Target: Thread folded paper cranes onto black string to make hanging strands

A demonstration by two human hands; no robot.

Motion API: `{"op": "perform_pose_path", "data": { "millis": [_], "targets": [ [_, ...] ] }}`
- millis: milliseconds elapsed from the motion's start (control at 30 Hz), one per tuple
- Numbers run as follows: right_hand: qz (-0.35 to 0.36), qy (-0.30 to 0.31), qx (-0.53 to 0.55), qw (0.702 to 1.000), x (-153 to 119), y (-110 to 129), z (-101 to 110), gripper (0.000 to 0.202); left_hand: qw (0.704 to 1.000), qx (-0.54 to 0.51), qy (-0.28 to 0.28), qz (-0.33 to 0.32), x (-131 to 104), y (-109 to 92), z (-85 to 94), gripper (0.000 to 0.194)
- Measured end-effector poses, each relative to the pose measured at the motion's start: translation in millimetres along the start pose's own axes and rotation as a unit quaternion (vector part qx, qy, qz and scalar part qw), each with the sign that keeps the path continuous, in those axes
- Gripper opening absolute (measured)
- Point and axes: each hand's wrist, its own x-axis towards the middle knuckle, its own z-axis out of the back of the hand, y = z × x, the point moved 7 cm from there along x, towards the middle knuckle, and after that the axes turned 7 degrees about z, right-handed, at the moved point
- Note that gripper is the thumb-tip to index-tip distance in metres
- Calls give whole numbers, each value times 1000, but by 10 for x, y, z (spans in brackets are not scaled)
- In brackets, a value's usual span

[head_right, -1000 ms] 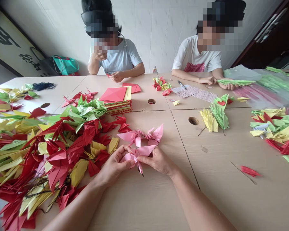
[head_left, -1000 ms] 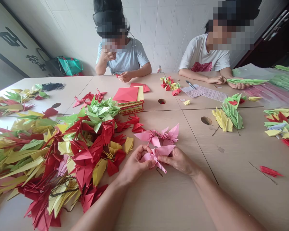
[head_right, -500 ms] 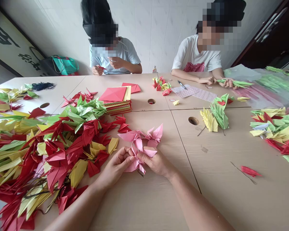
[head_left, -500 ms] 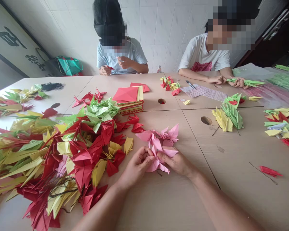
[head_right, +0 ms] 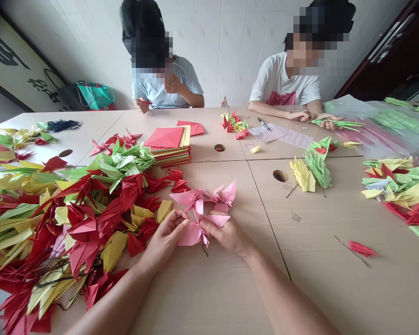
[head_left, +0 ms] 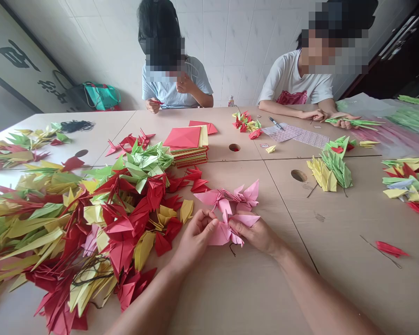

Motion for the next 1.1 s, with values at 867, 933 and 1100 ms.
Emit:
{"op": "perform_pose_path", "data": {
  "millis": [867, 933, 1100],
  "targets": [
    [31, -58, -167, 984, 19, -58, 49, 37, 997, -21, -76, 5, -10, 55, 133, 50],
    [58, -102, -167, 979, -30, 81, 58, 33, 997, -17, -74, 10, -24, 41, 127, 50],
    [123, -179, -67, 974, -565, 743, 26, 22, 996, -9, -83, 17, -57, 26, 130, 52]
  ]
}}
